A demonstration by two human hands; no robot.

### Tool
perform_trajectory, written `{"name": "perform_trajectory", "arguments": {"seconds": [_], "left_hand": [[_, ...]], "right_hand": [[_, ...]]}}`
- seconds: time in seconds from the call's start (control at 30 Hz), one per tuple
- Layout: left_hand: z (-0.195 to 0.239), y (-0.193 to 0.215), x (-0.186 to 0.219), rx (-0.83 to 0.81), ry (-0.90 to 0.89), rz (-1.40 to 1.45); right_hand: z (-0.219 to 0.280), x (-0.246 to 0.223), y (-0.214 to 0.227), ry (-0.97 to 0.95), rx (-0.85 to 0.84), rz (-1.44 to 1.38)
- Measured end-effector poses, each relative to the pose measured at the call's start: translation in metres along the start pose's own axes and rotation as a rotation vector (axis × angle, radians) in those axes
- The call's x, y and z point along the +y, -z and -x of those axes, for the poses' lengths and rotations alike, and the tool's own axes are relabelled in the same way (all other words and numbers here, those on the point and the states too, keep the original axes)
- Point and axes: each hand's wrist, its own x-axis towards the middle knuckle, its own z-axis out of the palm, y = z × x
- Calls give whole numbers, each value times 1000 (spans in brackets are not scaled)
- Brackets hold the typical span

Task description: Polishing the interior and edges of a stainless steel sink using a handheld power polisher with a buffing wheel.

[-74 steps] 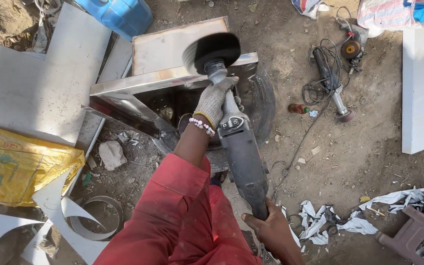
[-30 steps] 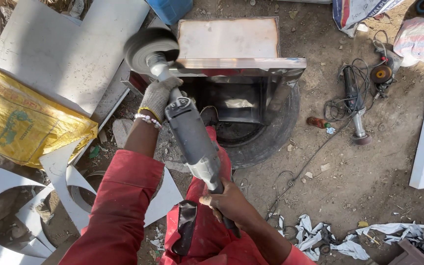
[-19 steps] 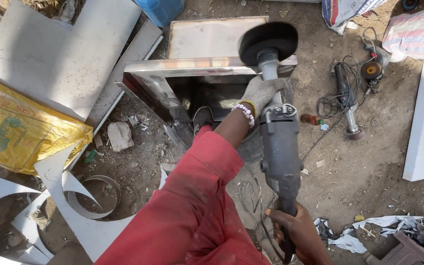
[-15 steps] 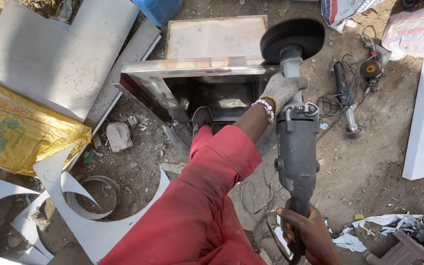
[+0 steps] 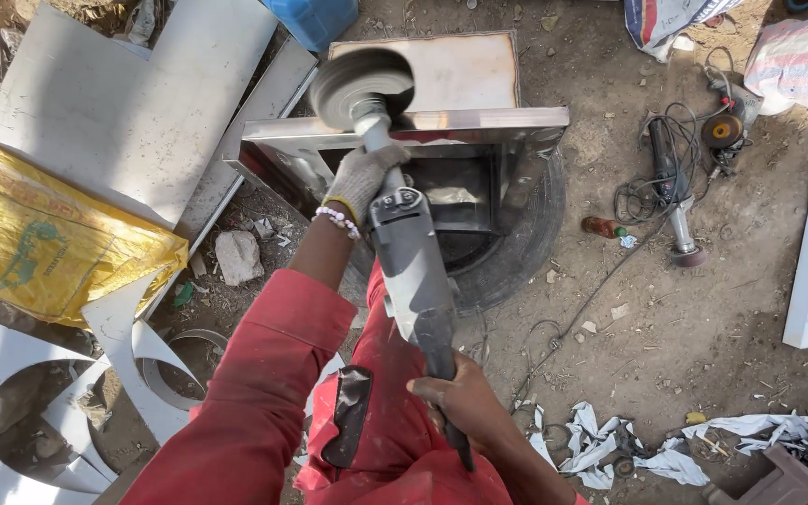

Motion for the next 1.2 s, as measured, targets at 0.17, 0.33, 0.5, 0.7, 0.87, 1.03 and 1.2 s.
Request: {"name": "perform_trajectory", "arguments": {"seconds": [0.17,0.33,0.5,0.7,0.87,1.03,1.2], "left_hand": [[-11,102,43,209,25,-242],[-16,151,41,305,-75,-476],[-1,96,40,333,67,-212],[-5,-33,-18,27,-34,16],[2,-160,-45,-126,51,-44],[-9,-249,-66,-169,-17,-474],[-12,-267,-69,-213,18,-480]], "right_hand": [[-22,-34,-59,-58,-186,113],[-57,-12,-77,108,-292,-44],[-5,-45,-40,-46,-227,185],[19,-6,44,-57,-2,-13],[43,9,105,-30,195,-84],[42,16,151,103,244,-211],[43,12,149,102,292,-241]]}}
